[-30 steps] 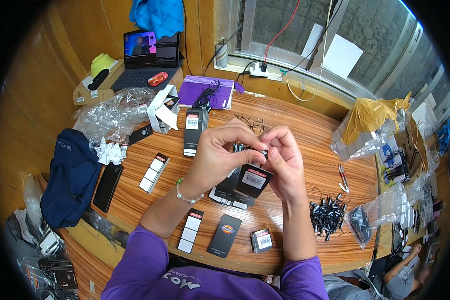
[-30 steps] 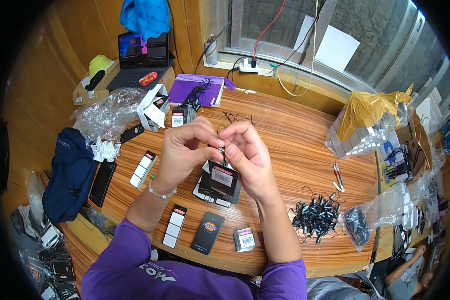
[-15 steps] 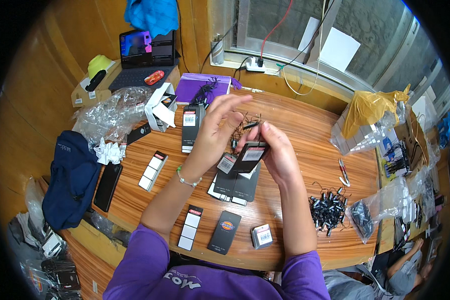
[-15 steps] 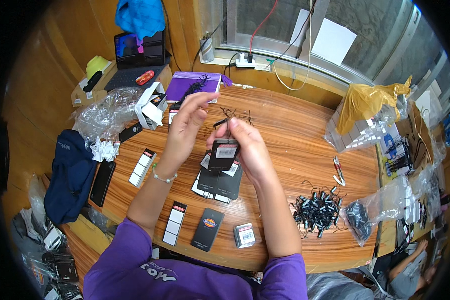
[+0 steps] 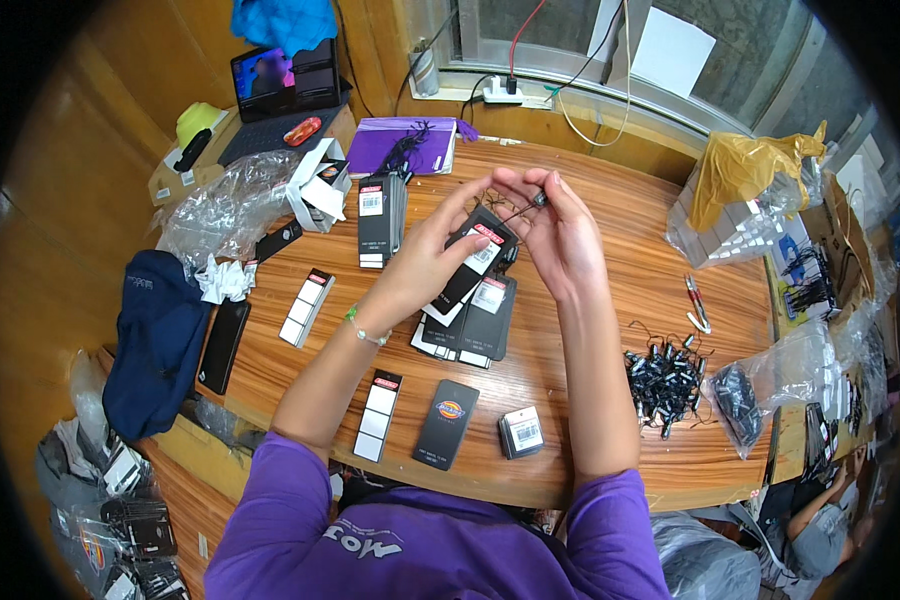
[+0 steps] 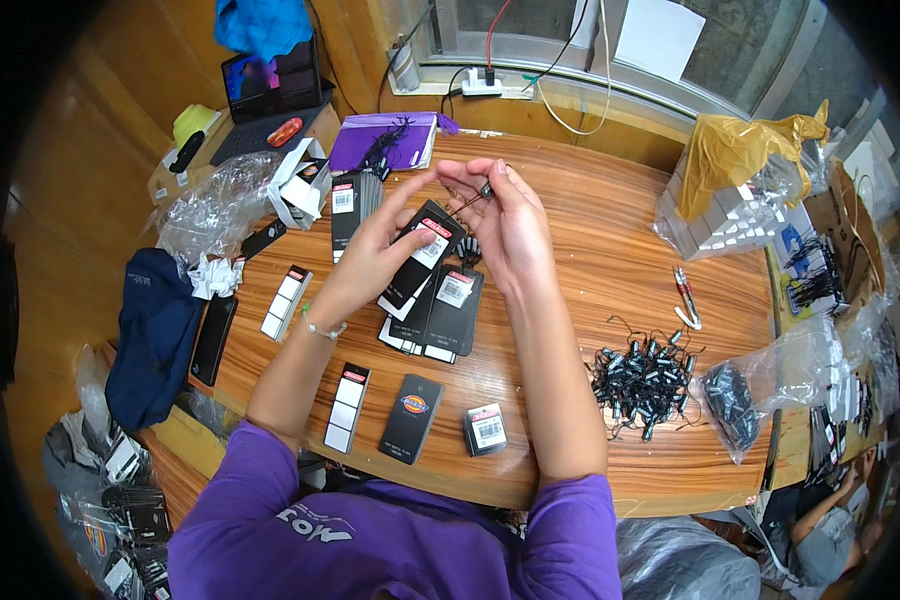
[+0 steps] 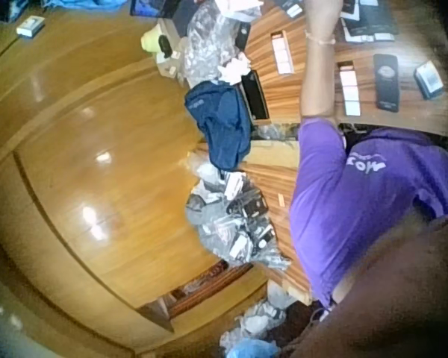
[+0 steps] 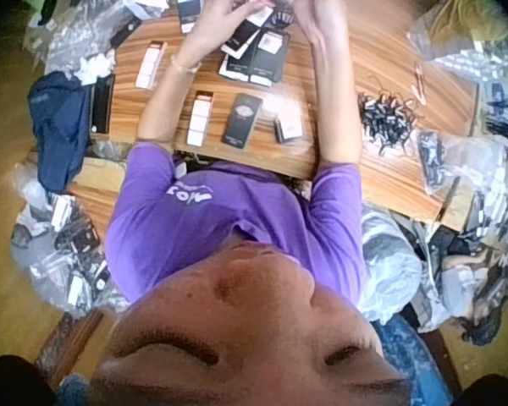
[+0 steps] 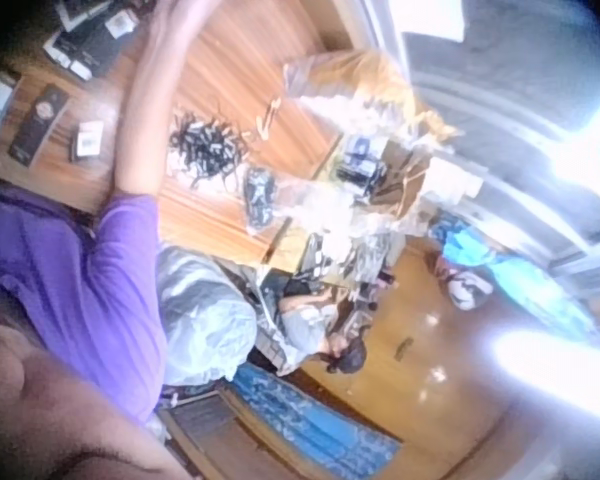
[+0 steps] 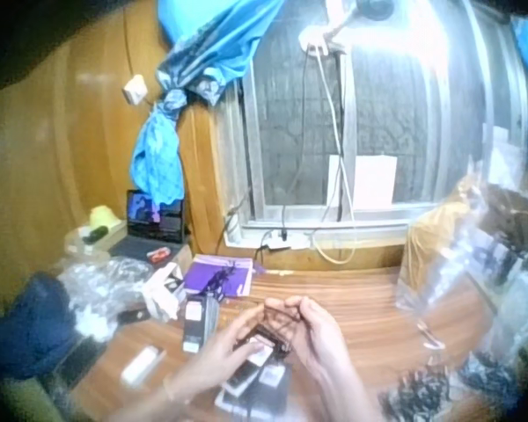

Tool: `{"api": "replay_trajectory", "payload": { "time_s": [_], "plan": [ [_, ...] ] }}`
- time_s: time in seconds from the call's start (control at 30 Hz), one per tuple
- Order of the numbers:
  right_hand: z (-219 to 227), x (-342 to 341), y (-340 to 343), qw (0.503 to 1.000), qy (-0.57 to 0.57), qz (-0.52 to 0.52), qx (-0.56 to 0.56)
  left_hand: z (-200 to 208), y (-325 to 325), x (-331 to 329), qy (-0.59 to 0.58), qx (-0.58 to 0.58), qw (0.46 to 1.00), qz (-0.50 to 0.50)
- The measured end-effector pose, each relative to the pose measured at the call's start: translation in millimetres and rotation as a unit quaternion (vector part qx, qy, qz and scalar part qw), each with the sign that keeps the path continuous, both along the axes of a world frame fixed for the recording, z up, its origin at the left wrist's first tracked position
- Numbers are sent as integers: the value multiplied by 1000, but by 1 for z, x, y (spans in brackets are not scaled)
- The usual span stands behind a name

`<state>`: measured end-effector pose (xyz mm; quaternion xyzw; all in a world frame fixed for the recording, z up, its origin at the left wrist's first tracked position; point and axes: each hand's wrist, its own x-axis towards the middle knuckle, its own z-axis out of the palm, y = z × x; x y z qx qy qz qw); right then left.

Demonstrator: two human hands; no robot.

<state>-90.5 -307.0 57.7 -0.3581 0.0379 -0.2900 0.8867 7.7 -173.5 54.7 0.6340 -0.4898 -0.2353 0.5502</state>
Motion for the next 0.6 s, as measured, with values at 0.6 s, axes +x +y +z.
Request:
{"api": "replay_trajectory", "payload": {
  "time_s": [0.6],
  "plan": [
    [-14, 27, -58, 963, 175, -89, -185, -64, -6, -12, 113, 101, 987, -57]
  ]
}}
